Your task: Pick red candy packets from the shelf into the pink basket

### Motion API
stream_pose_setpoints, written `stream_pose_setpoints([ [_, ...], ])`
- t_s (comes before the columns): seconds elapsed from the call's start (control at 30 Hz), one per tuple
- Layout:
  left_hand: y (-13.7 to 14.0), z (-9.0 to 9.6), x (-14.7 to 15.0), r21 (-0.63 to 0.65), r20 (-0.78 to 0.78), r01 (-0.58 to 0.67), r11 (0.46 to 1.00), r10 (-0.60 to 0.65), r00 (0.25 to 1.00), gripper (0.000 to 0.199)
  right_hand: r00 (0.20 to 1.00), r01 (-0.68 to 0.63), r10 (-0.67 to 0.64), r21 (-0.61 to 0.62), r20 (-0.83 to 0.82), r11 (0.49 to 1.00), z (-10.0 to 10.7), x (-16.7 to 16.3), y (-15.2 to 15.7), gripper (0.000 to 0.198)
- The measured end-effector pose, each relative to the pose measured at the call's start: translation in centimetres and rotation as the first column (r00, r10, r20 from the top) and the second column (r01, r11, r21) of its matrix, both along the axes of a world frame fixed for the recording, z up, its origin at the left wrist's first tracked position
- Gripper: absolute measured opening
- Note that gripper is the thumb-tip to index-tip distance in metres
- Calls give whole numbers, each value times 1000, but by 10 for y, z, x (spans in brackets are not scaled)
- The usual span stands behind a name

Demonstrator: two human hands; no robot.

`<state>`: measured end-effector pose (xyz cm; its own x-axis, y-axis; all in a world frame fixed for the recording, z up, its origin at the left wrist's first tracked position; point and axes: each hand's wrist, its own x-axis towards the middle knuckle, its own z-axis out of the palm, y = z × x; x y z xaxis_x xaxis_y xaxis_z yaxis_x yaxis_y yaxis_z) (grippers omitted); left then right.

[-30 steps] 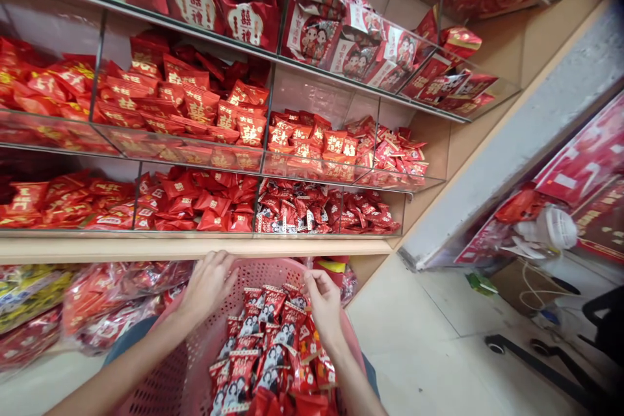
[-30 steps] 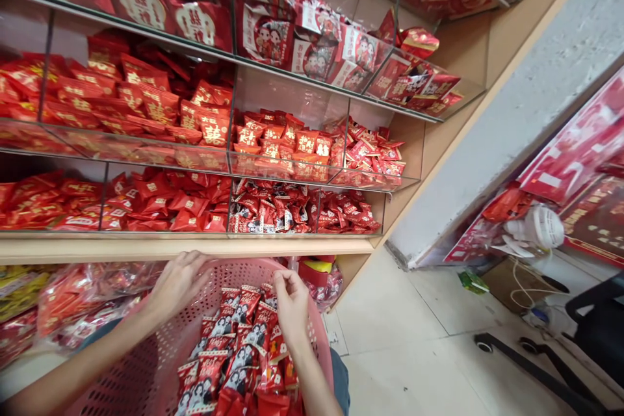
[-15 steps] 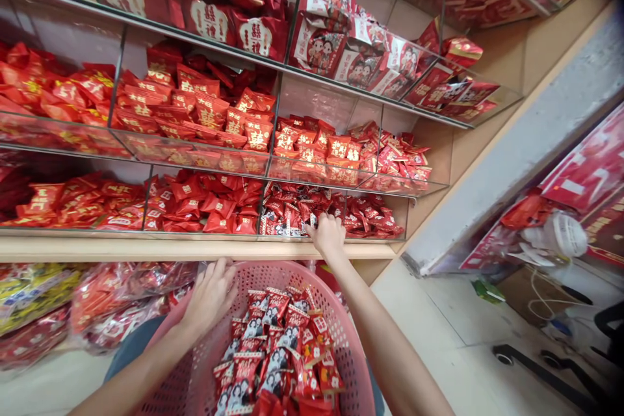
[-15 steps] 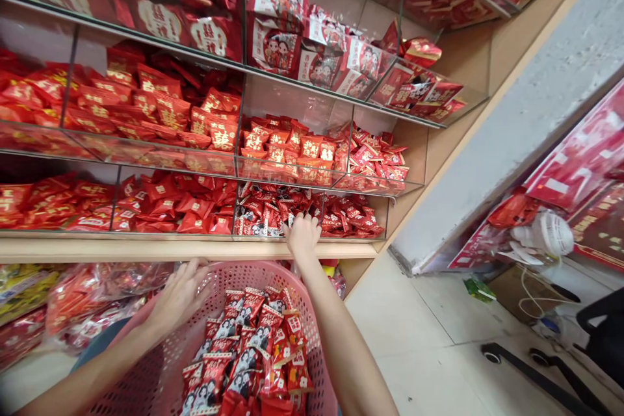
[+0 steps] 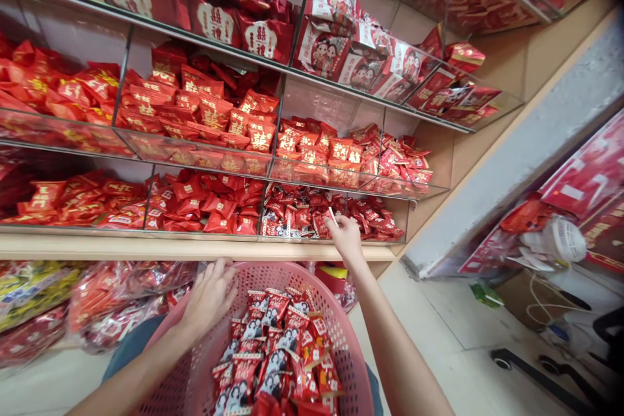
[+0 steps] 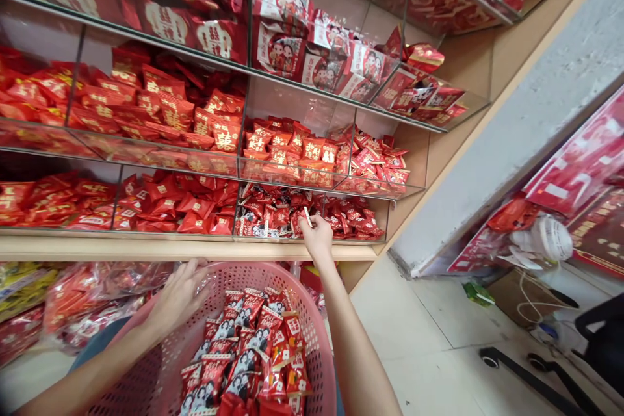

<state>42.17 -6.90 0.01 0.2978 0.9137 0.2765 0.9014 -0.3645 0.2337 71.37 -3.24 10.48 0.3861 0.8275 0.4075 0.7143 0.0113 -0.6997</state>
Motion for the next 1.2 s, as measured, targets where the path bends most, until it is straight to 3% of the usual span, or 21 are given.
stream_pose_setpoints([
  [0.07,1,0,1,3,53,16,1000,-16,998,32,977,-87,101,86,-186,993,-4,-5,-15,36],
  [0.17,-1,4,3,34,211,120,992,-124,970,28,803,-246,348,262,-484,933,-16,-25,-44,32],
  [0.23,-4,10,5,31,365,230,973,-225,904,28,784,-327,441,314,-437,891,-28,-43,-64,27],
  [0.3,-6,17,9,-54,535,312,948,-237,811,28,821,-440,512,293,-251,849,-40,-58,-82,26],
  [0.37,-7,22,13,-229,696,370,900,-114,709,33,808,-549,579,221,-106,806,-52,-70,-95,32],
  [0.43,-7,26,16,-390,819,457,799,75,568,43,763,-631,644,149,-53,761,-63,-77,-102,38],
  [0.5,-6,28,17,-449,873,547,706,216,438,51,717,-689,695,101,-46,718,-73,-82,-105,42],
  [0.53,-6,28,17,-452,879,570,686,237,413,51,698,-710,714,85,-47,699,-77,-84,-106,44],
  [0.67,-4,23,15,-439,867,579,687,156,473,37,662,-736,741,87,-112,671,-88,-92,-109,48],
  [0.77,-2,18,14,-398,877,540,742,134,462,34,638,-662,664,162,-391,732,-95,-99,-108,56],
  [0.83,-1,16,13,-363,877,488,794,114,467,34,508,-645,551,131,-662,753,-99,-101,-107,53],
  [0.9,0,14,13,-330,873,443,834,91,480,33,361,-706,408,41,-839,707,-101,-101,-106,34],
  [1.0,0,9,14,-267,865,425,865,21,502,30,298,-766,320,-25,-900,643,-102,-102,-107,20],
  [1.2,1,1,15,-209,794,429,879,-103,598,32,337,-716,337,-7,-879,698,-106,-108,-108,30],
])
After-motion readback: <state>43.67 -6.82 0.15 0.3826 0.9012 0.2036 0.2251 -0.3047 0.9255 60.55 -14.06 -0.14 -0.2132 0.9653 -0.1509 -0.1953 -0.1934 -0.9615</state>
